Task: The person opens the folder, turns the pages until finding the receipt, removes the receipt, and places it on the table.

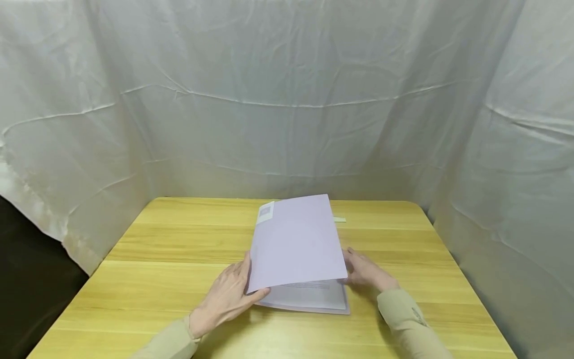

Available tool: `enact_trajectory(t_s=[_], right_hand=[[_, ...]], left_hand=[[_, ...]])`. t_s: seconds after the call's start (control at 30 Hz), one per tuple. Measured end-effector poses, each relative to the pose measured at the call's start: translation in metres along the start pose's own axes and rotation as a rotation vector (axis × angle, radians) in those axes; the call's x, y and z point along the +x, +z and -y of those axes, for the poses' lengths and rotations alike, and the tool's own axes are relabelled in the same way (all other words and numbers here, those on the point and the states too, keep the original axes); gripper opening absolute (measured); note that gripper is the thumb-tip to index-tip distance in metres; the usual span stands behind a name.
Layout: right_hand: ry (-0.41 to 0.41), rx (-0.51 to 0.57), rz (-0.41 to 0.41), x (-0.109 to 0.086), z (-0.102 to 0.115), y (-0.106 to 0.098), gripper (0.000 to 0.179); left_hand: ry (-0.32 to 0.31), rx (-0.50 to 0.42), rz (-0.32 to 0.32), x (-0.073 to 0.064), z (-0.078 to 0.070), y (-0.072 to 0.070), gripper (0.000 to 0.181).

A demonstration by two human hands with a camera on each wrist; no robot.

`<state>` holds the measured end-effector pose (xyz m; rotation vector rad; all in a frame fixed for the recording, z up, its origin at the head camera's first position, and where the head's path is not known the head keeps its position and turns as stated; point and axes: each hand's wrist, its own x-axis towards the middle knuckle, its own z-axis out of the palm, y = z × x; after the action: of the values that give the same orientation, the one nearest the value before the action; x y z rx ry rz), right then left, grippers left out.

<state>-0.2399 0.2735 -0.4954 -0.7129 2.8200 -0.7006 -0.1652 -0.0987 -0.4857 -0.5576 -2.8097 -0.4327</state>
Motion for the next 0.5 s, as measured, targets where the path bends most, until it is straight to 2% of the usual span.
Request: enact_trajectory(t_s=[0.07, 0.17, 0.37, 0.5], right_hand=[[-0.004, 0.020, 0.011, 0.000, 0.000, 0.000, 0.083], [0.036, 0.058, 0.036, 0.000, 0.002, -0.002, 0.079], [0.091, 0.042, 0.082, -0.001, 0.006, -0.003, 0.082], [0.108, 0.044, 0.089, -0.001, 0.007, -0.002, 0.084]], left_hand=[[-0.005, -0.001, -0.013, 0.000, -0.002, -0.001, 0.107], [-0.003, -0.022, -0.039, 0.002, -0.005, -0.003, 0.108], [0.002, -0.079, -0.058, 0.005, -0.011, -0.007, 0.108], [0.000, -0.126, -0.066, 0.006, -0.016, -0.017, 0.108]])
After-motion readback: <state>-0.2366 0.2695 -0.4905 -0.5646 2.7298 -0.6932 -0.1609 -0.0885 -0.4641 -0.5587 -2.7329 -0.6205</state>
